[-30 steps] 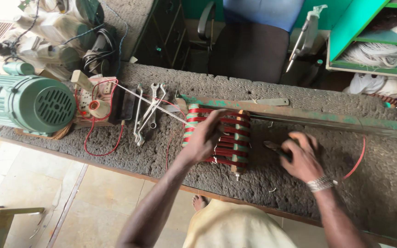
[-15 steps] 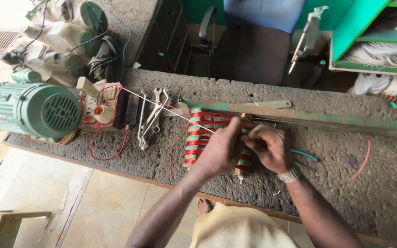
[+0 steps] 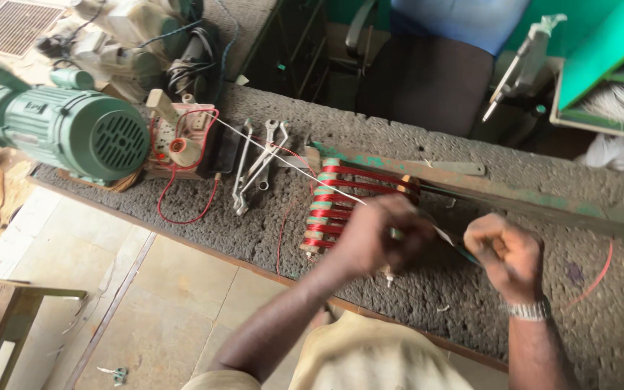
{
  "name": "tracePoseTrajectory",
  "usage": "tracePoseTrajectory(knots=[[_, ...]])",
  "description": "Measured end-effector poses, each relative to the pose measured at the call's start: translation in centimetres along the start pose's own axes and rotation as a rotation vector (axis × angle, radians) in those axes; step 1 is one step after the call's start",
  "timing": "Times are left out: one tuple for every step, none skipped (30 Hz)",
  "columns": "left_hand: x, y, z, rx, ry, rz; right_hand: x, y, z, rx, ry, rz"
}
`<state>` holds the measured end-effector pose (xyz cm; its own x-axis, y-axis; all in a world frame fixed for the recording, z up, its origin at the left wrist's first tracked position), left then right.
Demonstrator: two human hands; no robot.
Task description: The person winds red enameled copper wire back and forth around a slotted coil former on a workbench, guiding the wire by hand and occasionally using pliers. They rotate and reposition the coil, tighten the windings, and tie the wound coil with white string.
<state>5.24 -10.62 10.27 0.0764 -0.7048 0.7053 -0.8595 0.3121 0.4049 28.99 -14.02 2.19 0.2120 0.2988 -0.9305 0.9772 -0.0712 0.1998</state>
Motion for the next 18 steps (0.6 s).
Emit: tracePoseTrajectory(knots=[[-1.3, 0.9, -0.1, -0.008, 0.059, -0.080, 0.8, 0.5, 0.0, 0.046, -0.100, 0.070], [-2.7, 2.0, -0.3, -0.017, 0.115, -0.156, 1.0, 0.7, 0.0, 0.057, -0.064, 0.349], [-4.1, 3.0, -0.5, -0.025, 0.167, -0.232, 1.2, 0.7, -0.3, 0.064, -0.029, 0.631], [-5.4, 3.7, -0.6, -0.032, 0.219, -0.309, 1.2, 0.8, -0.3, 0.065, 0.005, 0.914], [-6.1, 4.2, -0.6, -0.053, 0.192, -0.337, 2.0, 0.9, -0.4, 0.018, -0.106, 0.972], [-6.9, 4.7, -0.7, -0.073, 0.165, -0.369, 2.7, 0.7, -0.5, -0.028, -0.219, 1.023], [-7.5, 4.7, -0.6, -0.091, 0.144, -0.401, 3.4, 0.6, -0.4, -0.080, -0.332, 1.071], [-8.3, 4.2, -0.7, -0.139, 0.126, -0.449, 3.4, 0.4, -0.3, -0.104, -0.349, 1.063], [-9.0, 3.7, -0.8, -0.185, 0.109, -0.500, 3.5, 0.0, -0.2, -0.128, -0.363, 1.053], [-9.7, 3.1, -0.8, -0.232, 0.095, -0.550, 3.6, -0.6, -0.1, -0.157, -0.377, 1.043], [-10.2, 2.3, -0.7, -0.263, 0.049, -0.580, 3.7, -1.1, 0.0, -0.174, -0.388, 1.016], [-10.8, 1.5, -0.9, -0.293, -0.001, -0.610, 3.7, -1.6, -0.1, -0.188, -0.399, 0.991], [-11.3, 0.8, -1.0, -0.322, -0.053, -0.641, 3.7, -2.0, -0.2, -0.200, -0.406, 0.965], [-11.8, 0.1, -1.1, -0.340, -0.100, -0.677, 3.4, -2.5, -0.4, -0.196, -0.353, 0.955], [-12.2, -0.5, -1.1, -0.357, -0.148, -0.711, 3.0, -3.1, -0.6, -0.193, -0.300, 0.946], [-12.6, -0.9, -1.1, -0.374, -0.196, -0.746, 2.7, -3.5, -0.8, -0.189, -0.246, 0.938], [-13.1, -1.0, -1.1, -0.378, -0.164, -0.686, 2.3, -3.8, -1.0, -0.188, -0.204, 0.924], [-13.6, -0.9, -1.1, -0.382, -0.131, -0.623, 2.0, -4.1, -1.2, -0.187, -0.163, 0.911]])
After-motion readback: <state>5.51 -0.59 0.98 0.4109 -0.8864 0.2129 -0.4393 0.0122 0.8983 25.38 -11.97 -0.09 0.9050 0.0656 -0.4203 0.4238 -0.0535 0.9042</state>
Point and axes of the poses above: each hand's wrist, its own z-axis away from the middle knuckle, its own y-axis out of the back of the hand, x = y × z, the point moved 5 cm from there along -z, towards the middle knuckle, and after that the axes turned 4 degrees about -y, right-handed, at the moved point
